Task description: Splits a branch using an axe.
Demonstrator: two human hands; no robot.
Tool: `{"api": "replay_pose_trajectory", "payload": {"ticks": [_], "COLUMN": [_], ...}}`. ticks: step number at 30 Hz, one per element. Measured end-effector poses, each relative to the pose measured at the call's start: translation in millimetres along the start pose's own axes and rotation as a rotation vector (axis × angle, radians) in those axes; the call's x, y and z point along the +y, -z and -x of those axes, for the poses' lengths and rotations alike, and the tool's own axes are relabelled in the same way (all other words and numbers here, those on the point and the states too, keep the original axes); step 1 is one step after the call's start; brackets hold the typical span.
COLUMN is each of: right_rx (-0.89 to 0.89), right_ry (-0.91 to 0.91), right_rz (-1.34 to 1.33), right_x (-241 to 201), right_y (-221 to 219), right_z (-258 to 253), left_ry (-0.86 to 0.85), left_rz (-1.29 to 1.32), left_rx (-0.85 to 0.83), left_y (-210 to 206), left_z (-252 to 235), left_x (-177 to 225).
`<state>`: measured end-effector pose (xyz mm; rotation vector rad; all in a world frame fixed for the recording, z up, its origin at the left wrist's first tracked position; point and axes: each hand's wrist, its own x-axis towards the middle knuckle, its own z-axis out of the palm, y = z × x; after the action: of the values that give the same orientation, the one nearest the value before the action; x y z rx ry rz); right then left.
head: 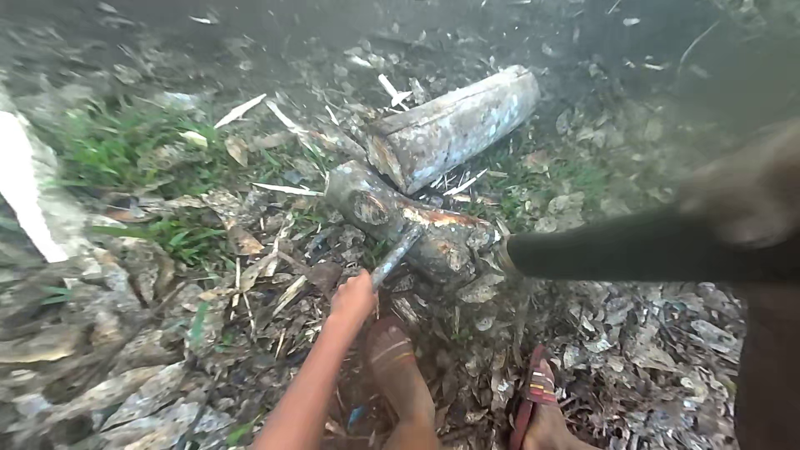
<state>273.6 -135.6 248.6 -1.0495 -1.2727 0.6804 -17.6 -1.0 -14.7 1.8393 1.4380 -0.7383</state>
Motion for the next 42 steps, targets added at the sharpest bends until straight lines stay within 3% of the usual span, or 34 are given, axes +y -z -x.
{"api": "replay_pose_trajectory", "payload": {"ticks": [2, 5, 6, 8, 11, 14, 17, 20, 24, 29, 37, 42], "right_rx": [-0.05, -0.242, -0.346, -0.413, -0.329, -0.196, -0.128, -0.104, -0.121, -0.172, -0.135, -0.098], "right_ry": [-0.24, -0.883, -1.112, -1.29, -1.347, -1.452, -1.479, -1.464, -1.437, -1.441, -1.416, -1.426], "right_rz": [0.216, 0.629, 0.68, 0.655, 0.512, 0.308, 0.185, 0.183, 0.261, 0.289, 0.236, 0.188], "right_x": [23.5, 100.1, 127.6, 165.3, 177.5, 169.0, 171.3, 174.5, 180.0, 182.8, 187.7, 189.3], "right_y": [-7.2, 12.2, 21.0, 32.1, 32.2, 23.2, 18.3, 7.0, 3.5, 10.7, 3.5, -1.6], "right_z": [41.7, 129.7, 150.8, 180.4, 183.2, 187.6, 192.9, 201.3, 208.5, 207.3, 214.8, 223.1], "left_ry": [-0.01, -0.009, -0.015, -0.03, -0.071, -0.184, -0.29, -0.568, -0.732, -0.593, -0.538, -0.484], "left_rz": [0.002, 0.011, 0.014, 0.032, 0.15, 0.508, 1.047, 1.349, 1.462, 1.551, 1.5, 1.53], "left_rx": [0.016, 0.03, 0.03, 0.018, -0.007, 0.018, 0.218, 0.416, 0.505, 0.713, 0.583, 0.806], "left_y": [-1.1, -2.6, -5.7, -12.5, -29.0, -53.9, -64.0, -47.4, -22.3, -0.8, -20.7, -21.9], "left_z": [-2.8, -7.2, -8.4, -12.3, -23.8, -26.5, -1.4, 26.0, 36.6, 36.2, 21.0, 10.6], "left_x": [-2.9, -8.1, -9.6, -13.5, -27.5, -33.9, -12.0, 12.9, 18.1, 0.9, 23.1, 16.7]}}
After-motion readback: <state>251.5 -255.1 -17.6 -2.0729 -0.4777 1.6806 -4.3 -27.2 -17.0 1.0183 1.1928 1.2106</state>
